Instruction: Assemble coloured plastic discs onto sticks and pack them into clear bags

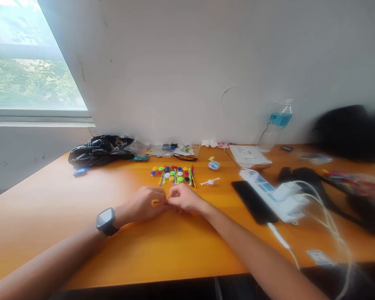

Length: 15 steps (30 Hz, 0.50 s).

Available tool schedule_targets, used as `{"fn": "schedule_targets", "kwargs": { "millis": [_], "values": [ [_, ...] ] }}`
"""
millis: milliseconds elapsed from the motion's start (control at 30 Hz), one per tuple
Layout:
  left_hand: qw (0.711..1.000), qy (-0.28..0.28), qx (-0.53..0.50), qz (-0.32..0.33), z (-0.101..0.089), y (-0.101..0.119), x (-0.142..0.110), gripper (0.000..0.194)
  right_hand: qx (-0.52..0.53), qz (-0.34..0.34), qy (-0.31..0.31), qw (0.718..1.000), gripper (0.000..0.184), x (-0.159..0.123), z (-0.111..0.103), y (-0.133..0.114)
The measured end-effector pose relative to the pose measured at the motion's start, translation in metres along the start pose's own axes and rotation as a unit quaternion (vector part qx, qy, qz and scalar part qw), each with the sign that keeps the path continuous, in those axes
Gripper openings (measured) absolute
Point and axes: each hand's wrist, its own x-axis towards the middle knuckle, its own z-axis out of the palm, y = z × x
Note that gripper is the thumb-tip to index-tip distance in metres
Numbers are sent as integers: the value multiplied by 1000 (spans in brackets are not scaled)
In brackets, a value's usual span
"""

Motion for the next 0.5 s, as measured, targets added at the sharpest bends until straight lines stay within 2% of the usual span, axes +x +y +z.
{"fn": "schedule_targets", "kwargs": {
  "millis": [167, 267, 333, 400, 500],
  "values": [
    [1000, 10, -9, 8, 2, 0, 0, 31, -15, 4, -26, 1000, 12, 2, -2, -3],
    [999, 20, -37, 1, 2, 1, -1, 25, -84, -17, -22, 996, 10, 0, -6, -6],
    [996, 24, -86, -16, 0, 1, -2, 21, -144, -60, 22, 987, 14, -3, -10, -9],
    [986, 30, -154, -54, -4, 1, -3, 25, -199, -109, 94, 969, 21, -8, -16, -12],
    [967, 87, -207, -121, -10, -1, -1, 38, -233, -142, 184, 944, 32, -16, -23, -18]
  ]
}}
